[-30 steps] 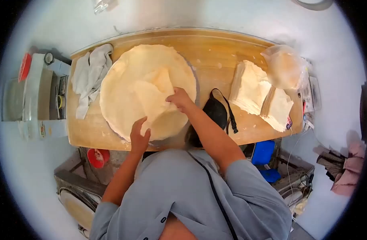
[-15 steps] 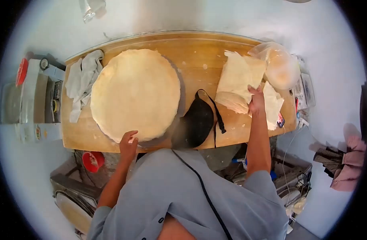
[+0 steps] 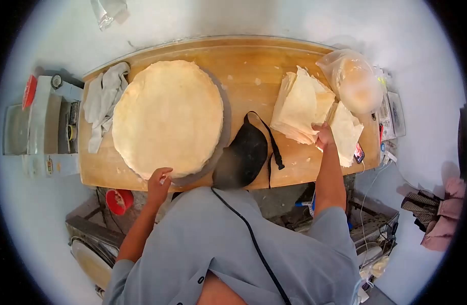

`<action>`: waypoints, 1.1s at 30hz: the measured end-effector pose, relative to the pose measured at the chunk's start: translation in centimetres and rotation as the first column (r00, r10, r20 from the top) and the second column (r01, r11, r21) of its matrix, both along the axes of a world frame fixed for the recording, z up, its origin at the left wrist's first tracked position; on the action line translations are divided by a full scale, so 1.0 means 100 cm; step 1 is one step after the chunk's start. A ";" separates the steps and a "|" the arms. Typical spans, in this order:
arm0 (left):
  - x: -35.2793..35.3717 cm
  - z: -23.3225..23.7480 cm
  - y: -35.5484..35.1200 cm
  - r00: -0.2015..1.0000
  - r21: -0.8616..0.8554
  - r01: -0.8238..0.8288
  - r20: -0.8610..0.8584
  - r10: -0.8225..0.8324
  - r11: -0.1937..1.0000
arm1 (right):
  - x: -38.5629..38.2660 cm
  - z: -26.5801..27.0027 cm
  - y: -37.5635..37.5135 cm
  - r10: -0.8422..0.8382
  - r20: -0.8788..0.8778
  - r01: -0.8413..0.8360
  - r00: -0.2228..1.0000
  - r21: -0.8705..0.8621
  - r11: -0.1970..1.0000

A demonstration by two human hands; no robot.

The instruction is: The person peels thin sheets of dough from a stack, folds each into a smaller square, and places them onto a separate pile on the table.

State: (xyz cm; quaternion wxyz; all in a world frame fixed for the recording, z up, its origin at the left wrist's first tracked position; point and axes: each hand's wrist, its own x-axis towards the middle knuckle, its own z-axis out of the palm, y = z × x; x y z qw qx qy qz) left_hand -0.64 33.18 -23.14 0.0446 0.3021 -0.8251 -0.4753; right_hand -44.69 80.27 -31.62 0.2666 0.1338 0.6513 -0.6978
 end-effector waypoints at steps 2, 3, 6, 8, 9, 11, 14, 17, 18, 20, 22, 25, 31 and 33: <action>-0.004 0.003 0.002 1.000 -0.005 0.008 0.013 -0.008 1.000 | -0.006 -0.011 0.005 0.024 -0.020 -0.024 1.000 0.001 1.000; -0.006 0.003 0.002 1.000 -0.017 0.013 0.018 -0.013 1.000 | -0.008 -0.015 0.008 -0.006 0.002 0.006 1.000 -0.009 1.000; -0.004 -0.006 -0.001 1.000 -0.027 0.012 0.013 -0.012 1.000 | -0.024 -0.036 0.022 0.041 0.016 -0.042 0.999 0.068 0.997; -0.003 -0.008 -0.003 1.000 -0.022 0.011 0.004 -0.011 1.000 | -0.028 -0.054 0.028 0.118 -0.014 -0.116 0.993 0.100 0.988; -0.005 -0.002 -0.003 1.000 -0.044 0.007 0.021 -0.006 0.999 | -0.023 -0.044 0.022 0.111 -0.012 -0.109 0.994 0.105 0.989; -0.010 0.001 -0.002 0.999 -0.056 0.013 0.035 -0.011 0.998 | -0.010 0.005 -0.003 0.121 -0.032 -0.103 0.992 0.348 0.932; -0.011 0.008 -0.003 0.999 -0.078 -0.020 0.031 0.022 0.997 | 0.011 0.033 -0.024 0.148 -0.370 0.198 0.917 0.746 0.636; -0.006 -0.005 -0.006 0.999 -0.190 -0.011 -0.052 0.001 0.982 | 0.027 0.060 -0.058 0.356 -0.588 0.406 0.726 0.784 0.470; -0.008 -0.003 -0.005 0.995 -0.241 0.014 -0.088 -0.036 0.970 | 0.032 0.061 -0.074 0.552 -0.576 0.399 0.602 0.817 0.417; -0.009 -0.004 -0.007 0.997 -0.254 0.028 -0.057 -0.044 0.967 | 0.035 0.041 -0.096 0.744 -0.422 0.291 0.519 0.905 0.311; -0.008 -0.009 -0.011 0.998 -0.305 0.043 -0.036 -0.057 0.951 | 0.035 0.004 -0.099 0.763 -0.305 0.202 0.570 0.952 0.229; -0.007 -0.010 -0.013 0.991 -0.362 0.123 -0.005 -0.134 0.924 | 0.028 0.006 -0.103 0.744 -0.175 0.076 0.645 0.983 0.166; 0.000 -0.018 -0.019 0.974 -0.422 0.195 -0.024 -0.226 0.886 | 0.037 0.038 -0.174 0.737 -0.462 0.072 0.493 0.866 0.495; -0.003 -0.019 -0.026 0.976 -0.412 0.202 0.008 -0.218 0.889 | 0.052 0.033 -0.225 0.725 -0.455 -0.084 0.517 0.816 0.572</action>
